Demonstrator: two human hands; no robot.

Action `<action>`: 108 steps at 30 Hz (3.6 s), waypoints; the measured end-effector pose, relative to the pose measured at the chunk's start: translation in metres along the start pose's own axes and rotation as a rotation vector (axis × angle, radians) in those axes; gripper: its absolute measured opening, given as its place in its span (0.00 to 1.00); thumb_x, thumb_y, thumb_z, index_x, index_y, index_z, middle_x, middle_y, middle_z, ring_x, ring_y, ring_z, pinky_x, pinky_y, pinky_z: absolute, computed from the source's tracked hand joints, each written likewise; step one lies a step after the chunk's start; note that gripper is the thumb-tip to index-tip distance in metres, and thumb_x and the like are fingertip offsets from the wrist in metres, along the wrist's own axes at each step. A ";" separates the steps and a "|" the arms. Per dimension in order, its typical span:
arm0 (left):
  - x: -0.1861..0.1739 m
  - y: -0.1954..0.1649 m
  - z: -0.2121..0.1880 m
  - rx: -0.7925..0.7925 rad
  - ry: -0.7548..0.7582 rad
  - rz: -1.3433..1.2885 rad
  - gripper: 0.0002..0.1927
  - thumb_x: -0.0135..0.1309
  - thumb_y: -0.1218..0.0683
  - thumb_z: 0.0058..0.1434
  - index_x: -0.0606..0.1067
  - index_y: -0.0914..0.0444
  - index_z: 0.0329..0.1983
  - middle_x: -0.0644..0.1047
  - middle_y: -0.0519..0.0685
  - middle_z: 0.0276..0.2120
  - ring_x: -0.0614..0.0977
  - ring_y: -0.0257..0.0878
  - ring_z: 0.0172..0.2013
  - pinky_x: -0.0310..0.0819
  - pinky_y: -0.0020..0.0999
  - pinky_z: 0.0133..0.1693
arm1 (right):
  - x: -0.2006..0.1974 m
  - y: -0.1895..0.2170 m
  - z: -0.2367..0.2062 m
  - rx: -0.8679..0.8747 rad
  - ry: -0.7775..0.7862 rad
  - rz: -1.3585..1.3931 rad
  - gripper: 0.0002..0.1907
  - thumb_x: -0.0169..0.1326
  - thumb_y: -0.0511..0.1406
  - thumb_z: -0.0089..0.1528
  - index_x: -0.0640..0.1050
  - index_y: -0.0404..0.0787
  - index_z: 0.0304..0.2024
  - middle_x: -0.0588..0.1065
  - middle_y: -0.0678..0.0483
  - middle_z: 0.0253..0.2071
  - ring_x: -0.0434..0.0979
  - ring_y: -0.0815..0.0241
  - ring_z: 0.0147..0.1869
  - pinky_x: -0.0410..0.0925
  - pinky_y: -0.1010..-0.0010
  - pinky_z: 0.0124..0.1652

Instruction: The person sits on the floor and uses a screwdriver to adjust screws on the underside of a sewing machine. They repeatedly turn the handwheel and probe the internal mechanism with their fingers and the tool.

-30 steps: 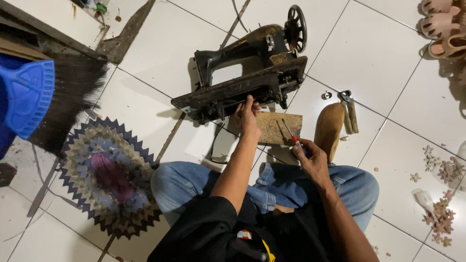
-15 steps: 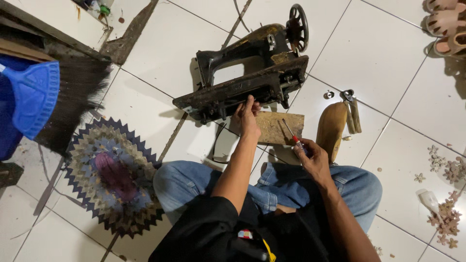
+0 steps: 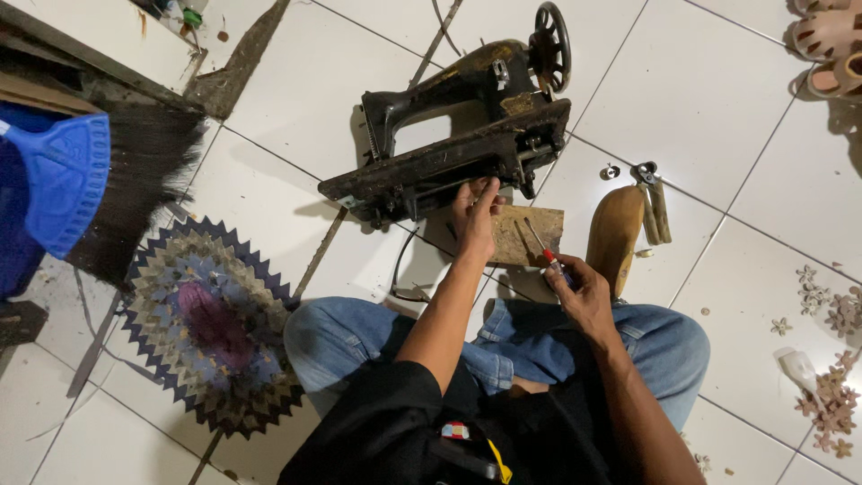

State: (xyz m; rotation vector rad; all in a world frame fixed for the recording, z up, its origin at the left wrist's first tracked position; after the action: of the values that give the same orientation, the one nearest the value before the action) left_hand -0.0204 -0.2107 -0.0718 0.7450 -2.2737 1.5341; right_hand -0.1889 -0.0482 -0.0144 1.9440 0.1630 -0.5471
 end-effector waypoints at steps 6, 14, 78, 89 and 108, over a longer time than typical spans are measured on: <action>0.000 0.004 -0.001 0.132 0.019 -0.018 0.13 0.66 0.52 0.65 0.77 0.64 0.42 0.74 0.44 0.27 0.73 0.31 0.26 0.65 0.25 0.27 | 0.004 -0.004 0.005 -0.048 0.009 0.053 0.20 0.60 0.40 0.64 0.80 0.35 0.54 0.73 0.61 0.27 0.65 0.72 0.29 0.60 0.78 0.28; -0.002 -0.021 0.004 0.406 -0.099 0.763 0.30 0.66 0.48 0.61 0.74 0.70 0.60 0.78 0.49 0.26 0.78 0.35 0.26 0.73 0.31 0.28 | 0.004 -0.012 0.004 -0.009 0.019 0.030 0.22 0.61 0.41 0.62 0.80 0.36 0.55 0.73 0.59 0.27 0.66 0.71 0.30 0.61 0.78 0.29; -0.015 0.026 -0.012 -0.187 0.286 -0.425 0.28 0.45 0.61 0.66 0.63 0.65 0.71 0.79 0.54 0.44 0.73 0.32 0.27 0.68 0.27 0.29 | 0.018 0.142 0.035 0.151 0.080 0.163 0.20 0.50 0.37 0.69 0.78 0.35 0.61 0.76 0.53 0.30 0.62 0.72 0.21 0.56 0.78 0.18; -0.012 0.013 -0.017 -0.180 0.256 -0.357 0.28 0.44 0.60 0.67 0.63 0.65 0.72 0.79 0.54 0.45 0.74 0.33 0.28 0.69 0.26 0.30 | 0.022 0.137 0.026 0.130 0.028 -0.103 0.21 0.47 0.38 0.69 0.76 0.37 0.62 0.77 0.53 0.28 0.65 0.72 0.20 0.59 0.77 0.19; -0.015 0.017 -0.017 -0.189 0.257 -0.347 0.29 0.45 0.60 0.67 0.62 0.65 0.73 0.80 0.54 0.46 0.76 0.33 0.31 0.71 0.27 0.32 | 0.032 0.155 0.020 -0.542 -0.121 -0.777 0.18 0.53 0.36 0.70 0.79 0.48 0.62 0.79 0.49 0.37 0.75 0.60 0.27 0.67 0.68 0.27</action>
State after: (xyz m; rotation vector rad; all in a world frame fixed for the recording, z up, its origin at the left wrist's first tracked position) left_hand -0.0188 -0.1861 -0.0857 0.7886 -1.9459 1.1644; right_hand -0.1120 -0.1369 0.0929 1.2656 0.9129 -0.9992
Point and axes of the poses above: each hand's wrist, its own z-axis towards the middle knuckle, its own x-axis out of the palm, y = z × x, the point moved 4 cm from there along z, towards the middle knuckle
